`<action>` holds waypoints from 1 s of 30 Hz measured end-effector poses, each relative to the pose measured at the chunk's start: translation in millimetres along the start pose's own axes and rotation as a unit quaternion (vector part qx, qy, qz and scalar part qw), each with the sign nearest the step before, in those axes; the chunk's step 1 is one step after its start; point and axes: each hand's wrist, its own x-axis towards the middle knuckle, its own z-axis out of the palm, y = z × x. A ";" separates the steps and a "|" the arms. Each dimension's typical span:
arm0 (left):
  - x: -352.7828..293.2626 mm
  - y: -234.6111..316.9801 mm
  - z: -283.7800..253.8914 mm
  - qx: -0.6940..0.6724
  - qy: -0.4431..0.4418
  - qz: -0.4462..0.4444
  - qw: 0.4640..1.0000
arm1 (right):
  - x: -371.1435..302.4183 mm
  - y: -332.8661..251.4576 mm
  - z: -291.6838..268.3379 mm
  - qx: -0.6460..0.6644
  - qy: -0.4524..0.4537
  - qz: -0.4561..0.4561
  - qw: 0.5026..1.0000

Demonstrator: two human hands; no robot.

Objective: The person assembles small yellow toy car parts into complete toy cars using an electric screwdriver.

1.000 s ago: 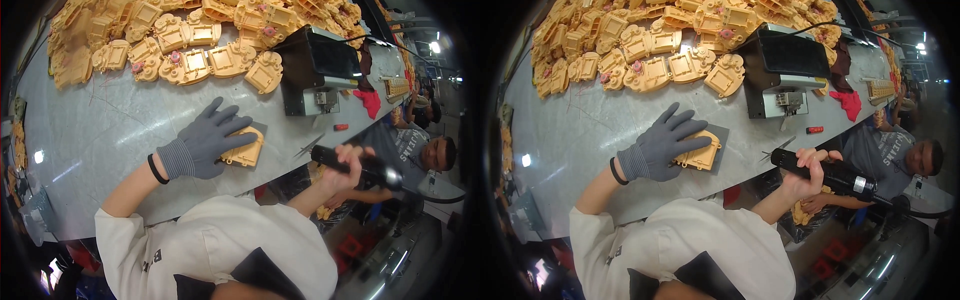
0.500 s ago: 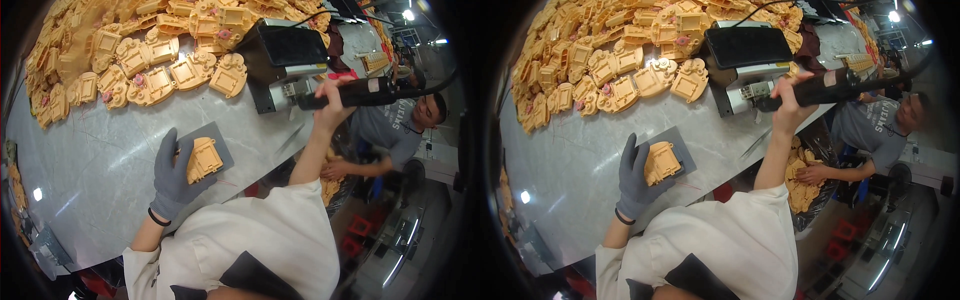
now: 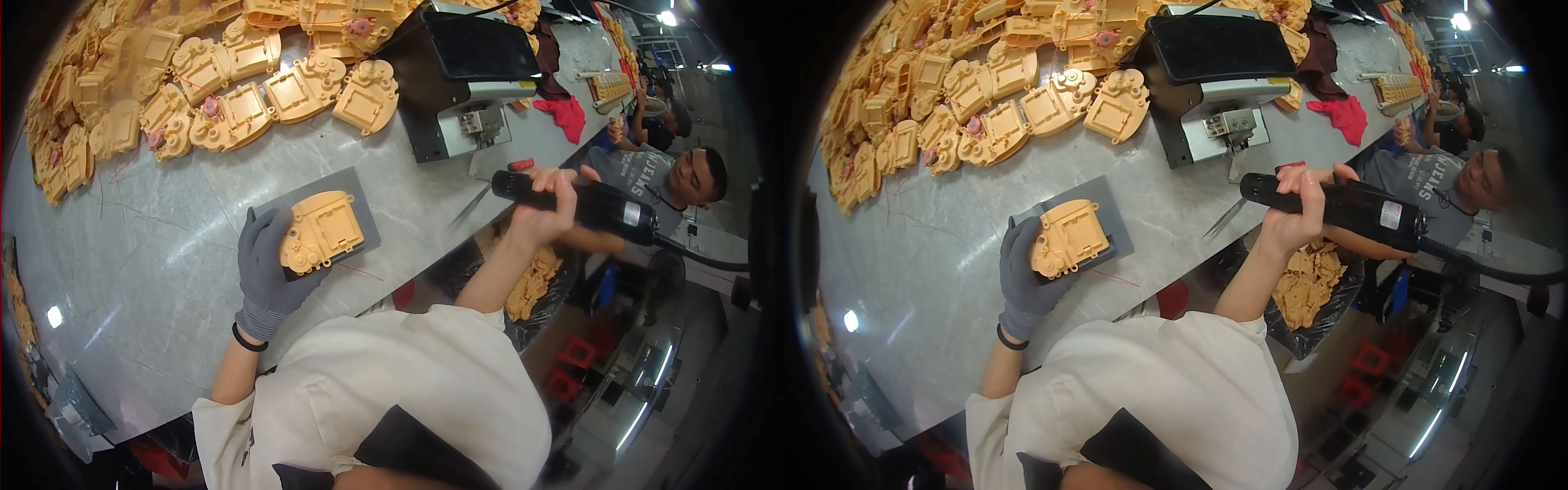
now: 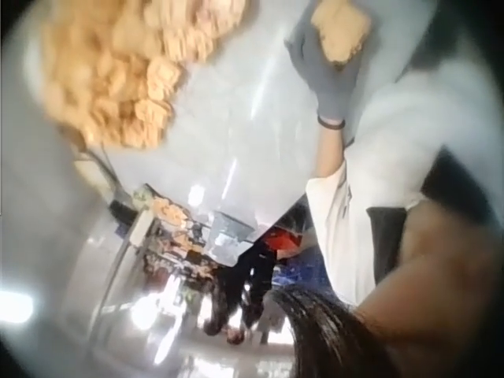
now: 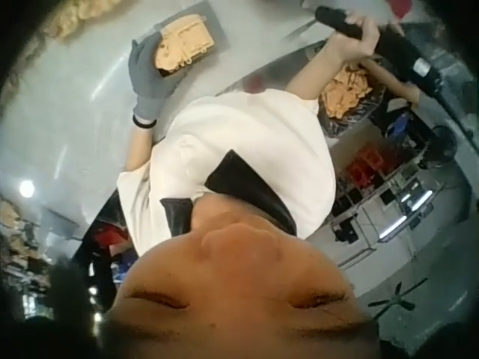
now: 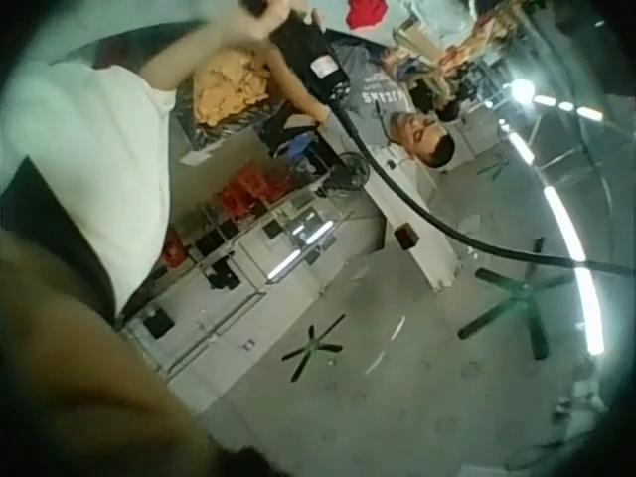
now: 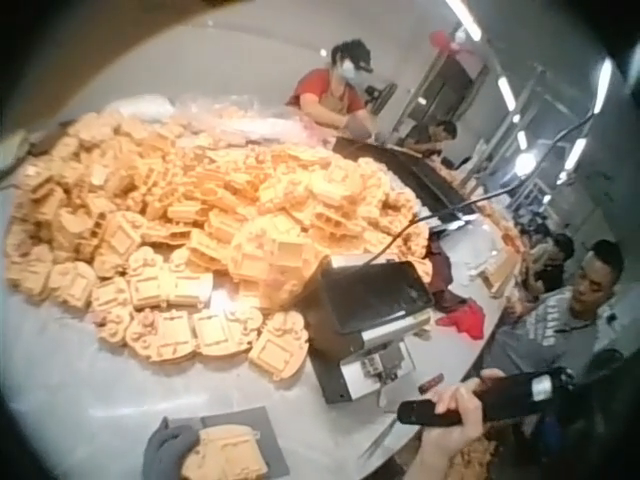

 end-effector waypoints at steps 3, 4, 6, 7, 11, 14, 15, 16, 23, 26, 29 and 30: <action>4.7 9.6 -7.4 -0.025 -0.033 -0.009 0.999 | 19.1 -5.1 2.9 0.008 0.010 -0.016 1.000; 9.5 16.8 -15.0 -0.035 -0.055 -0.018 0.998 | 22.8 -5.6 10.5 -0.014 0.012 -0.036 0.999; 26.6 50.1 -40.1 -0.066 -0.009 0.034 0.997 | 30.9 5.1 10.0 -0.008 -0.004 -0.037 0.999; 33.1 72.1 -49.8 -0.098 0.039 0.066 0.992 | 31.5 7.2 9.9 -0.008 0.002 -0.043 0.999; 128.7 91.2 8.7 -0.083 -0.124 0.037 0.988 | 36.1 13.2 26.2 0.007 0.021 -0.035 0.999; 169.4 74.2 83.3 0.001 -0.171 -0.068 0.983 | 39.2 17.8 29.8 0.021 0.033 -0.020 0.999; 178.4 65.1 102.9 -0.038 -0.106 -0.054 0.992 | 40.0 17.7 32.3 0.030 0.022 -0.018 0.999; 183.1 61.1 118.8 -0.080 -0.051 -0.041 0.995 | 36.9 16.4 29.2 0.031 0.018 -0.015 0.999; 220.0 47.9 125.7 -0.155 -0.098 -0.018 0.983 | 44.1 18.6 25.3 0.057 0.007 0.023 0.998; 232.1 42.7 116.2 -0.238 -0.142 -0.012 0.961 | 44.5 22.2 30.5 0.076 -0.001 0.029 0.997; 241.2 38.3 102.3 -0.144 -0.241 -0.036 0.959 | 40.1 13.5 37.6 0.066 -0.017 0.024 0.997; 241.5 36.7 93.3 -0.150 -0.239 -0.044 0.958 | 38.9 18.3 44.8 0.036 -0.035 0.030 0.998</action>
